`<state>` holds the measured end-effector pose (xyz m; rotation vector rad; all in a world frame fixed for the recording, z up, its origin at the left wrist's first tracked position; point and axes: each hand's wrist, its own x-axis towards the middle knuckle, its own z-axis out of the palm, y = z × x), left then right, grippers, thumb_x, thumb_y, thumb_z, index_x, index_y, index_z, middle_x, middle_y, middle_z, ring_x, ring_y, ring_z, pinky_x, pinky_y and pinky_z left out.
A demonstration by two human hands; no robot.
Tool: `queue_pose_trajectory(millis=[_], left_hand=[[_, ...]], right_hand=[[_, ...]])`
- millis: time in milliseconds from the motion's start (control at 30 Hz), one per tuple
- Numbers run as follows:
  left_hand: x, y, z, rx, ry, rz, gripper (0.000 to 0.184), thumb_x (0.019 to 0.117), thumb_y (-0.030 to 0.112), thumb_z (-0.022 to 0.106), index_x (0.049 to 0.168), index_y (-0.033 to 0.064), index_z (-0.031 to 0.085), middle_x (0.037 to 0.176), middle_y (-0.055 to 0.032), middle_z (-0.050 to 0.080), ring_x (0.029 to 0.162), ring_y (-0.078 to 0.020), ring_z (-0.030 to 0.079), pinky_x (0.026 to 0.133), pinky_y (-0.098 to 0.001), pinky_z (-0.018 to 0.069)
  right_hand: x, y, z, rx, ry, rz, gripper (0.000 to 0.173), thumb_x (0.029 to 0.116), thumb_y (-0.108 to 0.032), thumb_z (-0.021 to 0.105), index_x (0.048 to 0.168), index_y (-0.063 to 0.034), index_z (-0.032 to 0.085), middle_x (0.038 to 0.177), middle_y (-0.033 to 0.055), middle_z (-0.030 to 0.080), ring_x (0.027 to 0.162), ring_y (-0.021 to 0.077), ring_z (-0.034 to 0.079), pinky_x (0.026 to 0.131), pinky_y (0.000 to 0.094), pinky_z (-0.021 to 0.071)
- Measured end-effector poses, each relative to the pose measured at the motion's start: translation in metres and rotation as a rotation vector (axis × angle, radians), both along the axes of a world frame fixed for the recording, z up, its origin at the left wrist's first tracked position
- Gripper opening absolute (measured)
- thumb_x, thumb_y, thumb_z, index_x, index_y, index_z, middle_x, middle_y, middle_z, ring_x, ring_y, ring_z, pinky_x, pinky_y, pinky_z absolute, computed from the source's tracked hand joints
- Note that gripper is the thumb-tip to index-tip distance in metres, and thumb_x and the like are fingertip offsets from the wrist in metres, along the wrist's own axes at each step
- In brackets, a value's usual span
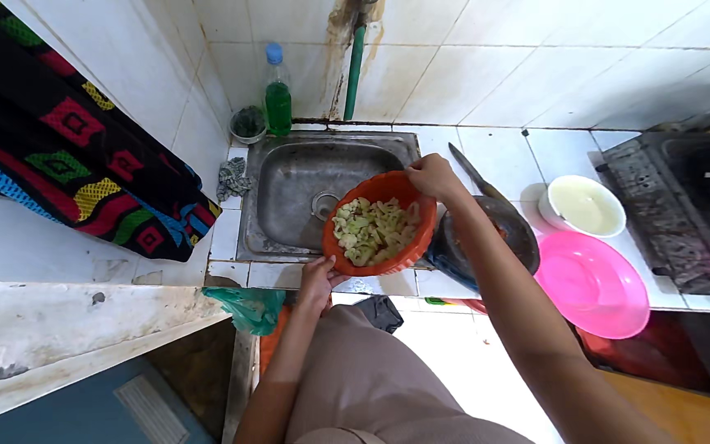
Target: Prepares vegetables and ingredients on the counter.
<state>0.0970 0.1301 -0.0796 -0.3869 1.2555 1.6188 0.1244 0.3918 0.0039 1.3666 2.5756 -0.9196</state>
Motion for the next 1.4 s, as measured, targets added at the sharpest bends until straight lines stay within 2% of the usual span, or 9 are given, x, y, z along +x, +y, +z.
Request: queue_pose_trajectory(millis=[167, 300, 400, 500, 633, 733, 1167, 1333, 1400], left_hand=[[0.002, 0.001, 0.0, 0.0, -0.007, -0.002, 0.024, 0.1081, 0.004, 0.044, 0.124, -0.0115, 0.052, 0.095, -0.0147, 0.064, 0.074, -0.014, 0.067, 0.071, -0.0268, 0.0585], [0.004, 0.002, 0.001, 0.003, -0.018, -0.002, 0.023, 0.1081, 0.004, 0.044, 0.123, -0.0111, 0.052, 0.094, -0.0139, 0.064, 0.073, -0.0135, 0.067, 0.07, -0.026, 0.0582], [0.006, 0.002, 0.0, 0.008, -0.027, -0.004, 0.023, 0.1082, 0.005, 0.044, 0.123, -0.0105, 0.052, 0.096, -0.0138, 0.063, 0.074, -0.0139, 0.067, 0.071, -0.0262, 0.058], [0.007, 0.003, 0.001, 0.009, -0.032, -0.006, 0.023, 0.1082, 0.005, 0.044, 0.123, -0.0104, 0.052, 0.096, -0.0142, 0.063, 0.075, -0.0141, 0.067, 0.071, -0.0265, 0.058], [0.009, 0.003, 0.001, 0.011, -0.038, -0.005, 0.023, 0.1082, 0.005, 0.044, 0.123, -0.0105, 0.052, 0.097, -0.0143, 0.063, 0.075, -0.0144, 0.067, 0.072, -0.0267, 0.058], [0.009, 0.004, 0.001, 0.017, -0.032, -0.008, 0.023, 0.1082, 0.005, 0.043, 0.124, -0.0105, 0.052, 0.096, -0.0141, 0.063, 0.075, -0.0142, 0.066, 0.071, -0.0263, 0.0578], [0.009, 0.005, 0.0, 0.031, -0.061, -0.017, 0.022, 0.1082, 0.005, 0.044, 0.122, -0.0095, 0.053, 0.094, -0.0129, 0.064, 0.074, -0.0128, 0.067, 0.071, -0.0249, 0.0578], [0.009, 0.006, -0.001, 0.038, -0.07, -0.011, 0.022, 0.1082, 0.005, 0.044, 0.122, -0.0099, 0.053, 0.095, -0.0133, 0.064, 0.074, -0.0133, 0.067, 0.071, -0.0251, 0.0581], [0.009, 0.006, -0.001, 0.037, -0.067, -0.008, 0.022, 0.1082, 0.005, 0.044, 0.121, -0.0099, 0.053, 0.094, -0.0131, 0.064, 0.074, -0.0133, 0.067, 0.071, -0.0251, 0.0581]], right_hand=[[-0.001, 0.002, 0.0, 0.01, -0.012, 0.005, 0.033, 0.1065, -0.016, 0.052, 0.098, 0.0108, 0.069, 0.098, 0.0322, 0.066, 0.096, 0.0464, 0.064, 0.083, 0.0656, 0.0462], [-0.001, 0.001, 0.004, 0.029, -0.024, 0.033, 0.034, 0.1068, -0.015, 0.051, 0.093, 0.0112, 0.067, 0.096, 0.032, 0.065, 0.094, 0.0462, 0.063, 0.081, 0.0649, 0.0454], [-0.001, 0.001, 0.006, 0.023, -0.025, 0.024, 0.033, 0.1067, -0.016, 0.052, 0.097, 0.0119, 0.068, 0.098, 0.0332, 0.065, 0.097, 0.0475, 0.064, 0.083, 0.0664, 0.0461], [0.0, 0.001, 0.006, 0.039, -0.023, 0.027, 0.034, 0.1065, -0.016, 0.052, 0.095, 0.0115, 0.068, 0.097, 0.0322, 0.065, 0.095, 0.0467, 0.064, 0.081, 0.0654, 0.0459], [0.0, 0.001, 0.007, 0.035, -0.036, 0.02, 0.034, 0.107, -0.017, 0.052, 0.098, 0.0111, 0.069, 0.1, 0.0325, 0.066, 0.098, 0.0468, 0.064, 0.084, 0.0654, 0.0464], [0.001, 0.003, 0.006, 0.038, -0.035, 0.013, 0.034, 0.1067, -0.017, 0.052, 0.095, 0.0103, 0.068, 0.096, 0.0312, 0.066, 0.094, 0.0456, 0.064, 0.081, 0.0645, 0.0464], [0.002, 0.005, 0.009, 0.05, -0.04, 0.032, 0.035, 0.1066, -0.017, 0.052, 0.095, 0.012, 0.068, 0.097, 0.0331, 0.066, 0.096, 0.0479, 0.064, 0.082, 0.0663, 0.0461], [-0.001, 0.003, 0.012, 0.069, -0.058, 0.042, 0.035, 0.1063, -0.016, 0.052, 0.094, 0.0125, 0.067, 0.101, 0.0347, 0.065, 0.1, 0.0497, 0.064, 0.084, 0.0678, 0.0455], [-0.001, 0.003, 0.014, 0.072, -0.069, 0.046, 0.036, 0.1069, -0.018, 0.052, 0.099, 0.0128, 0.069, 0.105, 0.0359, 0.066, 0.105, 0.0511, 0.063, 0.088, 0.0692, 0.0452]])
